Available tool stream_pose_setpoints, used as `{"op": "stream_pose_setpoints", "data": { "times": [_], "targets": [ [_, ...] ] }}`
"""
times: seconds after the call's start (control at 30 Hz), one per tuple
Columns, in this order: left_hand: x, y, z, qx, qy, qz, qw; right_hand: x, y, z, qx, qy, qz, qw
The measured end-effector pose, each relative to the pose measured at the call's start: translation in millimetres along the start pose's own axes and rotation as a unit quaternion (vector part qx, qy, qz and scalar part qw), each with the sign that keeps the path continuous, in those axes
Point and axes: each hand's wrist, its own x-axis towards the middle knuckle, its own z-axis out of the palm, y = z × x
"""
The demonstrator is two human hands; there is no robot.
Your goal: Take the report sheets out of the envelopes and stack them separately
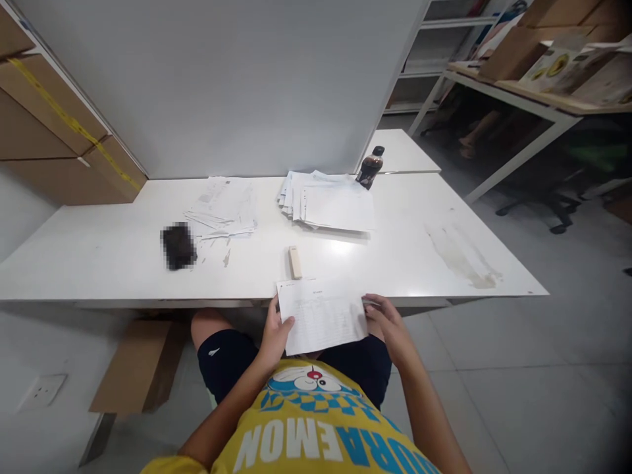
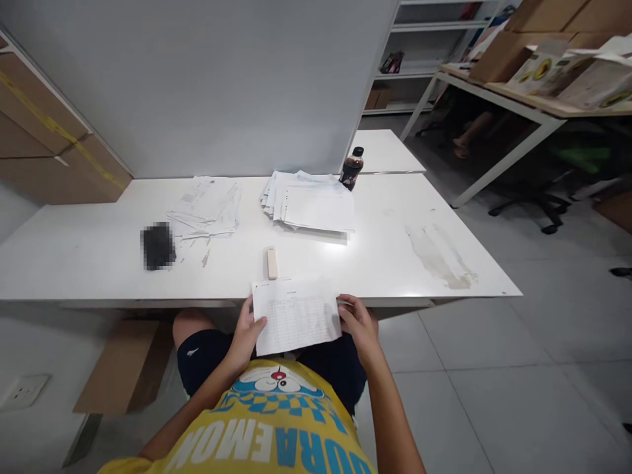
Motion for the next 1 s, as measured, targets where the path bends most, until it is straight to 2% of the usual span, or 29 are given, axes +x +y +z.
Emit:
{"op": "stream_pose_setpoints", "data": {
  "times": [0.07,0.1,0.23,0.3,0.5,0.83,0.93,1.0],
  "targets": [
    [3.2,-0.3,-1.7,0.005,0.012,-0.005,1.0,2.4,2.3,0.8,-0.019,0.055,0.02,0.998],
    [5.1,-0.9,-1.9,0.012,0.015,0.0,1.0,2.9,2.6,0.4,-0.019,0.062,0.037,0.997],
    [10.3,-4.9,-0.9,0.047,0.016,0.004,0.999,-1.8,-1.5,-2.8,0.036,-0.019,0.081,0.996],
    [9.9,-5.8,0.8,0.054,0.012,-0.009,0.998,-4.6,-4.4,-4.1,0.058,-0.027,0.069,0.996],
    [8.2,-0.5,6.8,0.035,0.009,-0.017,0.999,0.6,-8.9,-5.1,0.044,0.036,0.008,0.998],
    [20.5,0.7,6.2,0.188,0.049,0.058,0.979,20.5,-16.5,-2.1,-0.088,0.088,-0.042,0.991],
    [18.8,4.1,8.3,0.268,0.074,0.128,0.952,25.6,-18.6,-2.4,-0.126,0.085,-0.043,0.988],
    [19.7,8.8,10.0,0.331,0.085,0.186,0.921,29.1,-18.7,-2.0,-0.137,0.085,-0.049,0.986]
  ]
}}
